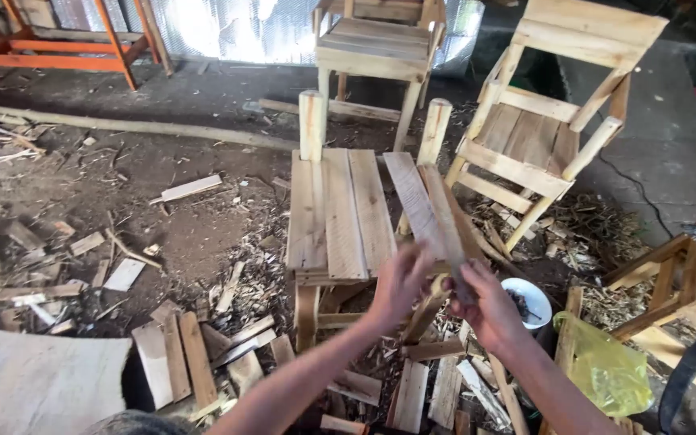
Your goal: The person sits on the ground repairing wooden chairs, fitting wooden slats and sticks into the chair frames and hammering nails to secure them. They dip small wood pieces into a bowl of dark glue, press pieces into place, and reposition slats on the chair seats.
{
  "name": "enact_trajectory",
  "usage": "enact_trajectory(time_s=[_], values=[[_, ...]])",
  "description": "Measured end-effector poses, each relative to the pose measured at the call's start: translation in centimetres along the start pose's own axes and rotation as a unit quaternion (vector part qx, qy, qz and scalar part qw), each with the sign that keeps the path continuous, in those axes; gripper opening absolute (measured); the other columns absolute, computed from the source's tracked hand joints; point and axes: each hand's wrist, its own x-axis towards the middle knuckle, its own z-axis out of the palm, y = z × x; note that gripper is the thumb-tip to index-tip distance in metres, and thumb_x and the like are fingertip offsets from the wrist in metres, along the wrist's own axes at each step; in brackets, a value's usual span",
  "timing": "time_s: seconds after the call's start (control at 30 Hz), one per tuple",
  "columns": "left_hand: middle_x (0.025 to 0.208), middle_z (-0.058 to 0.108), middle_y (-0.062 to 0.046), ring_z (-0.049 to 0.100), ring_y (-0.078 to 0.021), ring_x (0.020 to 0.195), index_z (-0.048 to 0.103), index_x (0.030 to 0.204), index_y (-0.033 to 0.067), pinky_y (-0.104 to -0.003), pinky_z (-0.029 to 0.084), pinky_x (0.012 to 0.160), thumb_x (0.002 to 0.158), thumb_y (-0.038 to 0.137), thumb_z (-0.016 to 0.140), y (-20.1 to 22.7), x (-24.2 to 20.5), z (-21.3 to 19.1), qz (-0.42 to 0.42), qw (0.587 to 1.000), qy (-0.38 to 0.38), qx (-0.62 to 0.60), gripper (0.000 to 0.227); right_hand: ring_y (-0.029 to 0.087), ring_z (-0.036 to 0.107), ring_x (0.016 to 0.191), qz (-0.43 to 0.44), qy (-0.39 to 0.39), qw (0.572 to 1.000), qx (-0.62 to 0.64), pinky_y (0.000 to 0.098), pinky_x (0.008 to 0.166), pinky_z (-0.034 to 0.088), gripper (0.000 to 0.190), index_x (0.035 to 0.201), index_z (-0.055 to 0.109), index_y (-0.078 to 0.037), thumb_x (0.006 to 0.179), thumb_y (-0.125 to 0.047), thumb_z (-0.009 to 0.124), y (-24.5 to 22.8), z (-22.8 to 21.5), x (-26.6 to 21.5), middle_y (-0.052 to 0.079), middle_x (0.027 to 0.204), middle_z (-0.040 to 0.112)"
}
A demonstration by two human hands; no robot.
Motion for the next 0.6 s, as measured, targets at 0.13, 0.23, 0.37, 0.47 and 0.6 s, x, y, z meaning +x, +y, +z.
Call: enact_trajectory(time_s=[0.13,0.23,0.37,0.47,0.6], values=[[0.063,0.059,-0.01,0.057,-0.0188,0.039,0.059,0.096,-0.0009,-0.03,0.049,0.031,0.078,0.011,0.067,-4.3,7.8,-2.8,-0.131,0.989,0.045,-0.045,0.023,0.022,0.056,0.048,0.018,0.003,0.998,-0.055,0.033,0.048,0.052,0.037,0.125,0.049,-0.009,0.092,-0.025,0.053,2.5,2.8,0.4,0.021,0.077,0.063],[0.057,0.058,-0.008,0.056,-0.0176,0.037,0.061,0.08,0.0028,-0.029,0.05,0.029,0.069,0.009,0.069,-5.3,10.7,-4.1,-0.144,0.986,0.066,-0.047,0.015,0.026,0.066,0.06,0.011,-0.003,0.997,-0.081,0.039,0.056,0.056,0.042,0.13,0.047,-0.01,0.091,-0.026,0.053,3.0,2.8,1.1,0.021,0.087,0.067],[0.069,0.057,-0.013,0.064,-0.0254,0.049,0.061,0.096,-0.0053,-0.034,0.059,0.04,0.07,0.005,0.072,-5.1,12.8,-5.3,-0.221,0.973,0.042,-0.059,0.03,0.03,0.067,0.066,-0.048,0.03,0.993,-0.1,0.0395,0.056,0.058,0.038,0.127,0.047,-0.005,0.089,-0.006,0.052,3.4,1.7,1.9,0.019,0.099,0.065],[0.074,0.062,-0.012,0.067,-0.0239,0.058,0.063,0.099,-0.0038,-0.034,0.061,0.049,0.069,0.006,0.071,-6.7,14.7,-5.6,-0.226,0.973,0.048,0.004,0.032,0.027,0.068,0.065,-0.106,0.04,0.972,-0.208,0.0365,0.055,0.059,0.036,0.123,0.053,-0.003,0.087,0.0,0.055,3.4,0.8,2.8,0.019,0.096,0.067],[0.057,0.062,-0.01,0.064,-0.0212,0.042,0.068,0.089,0.0032,-0.03,0.057,0.036,0.062,0.009,0.071,-12.2,17.7,-7.0,-0.216,0.962,0.082,0.146,0.027,0.023,0.069,0.069,-0.293,0.12,0.778,-0.542,0.0338,0.055,0.057,0.024,0.108,0.065,-0.023,0.085,-0.016,0.064,5.8,-3.0,6.4,0.002,0.091,0.069]])
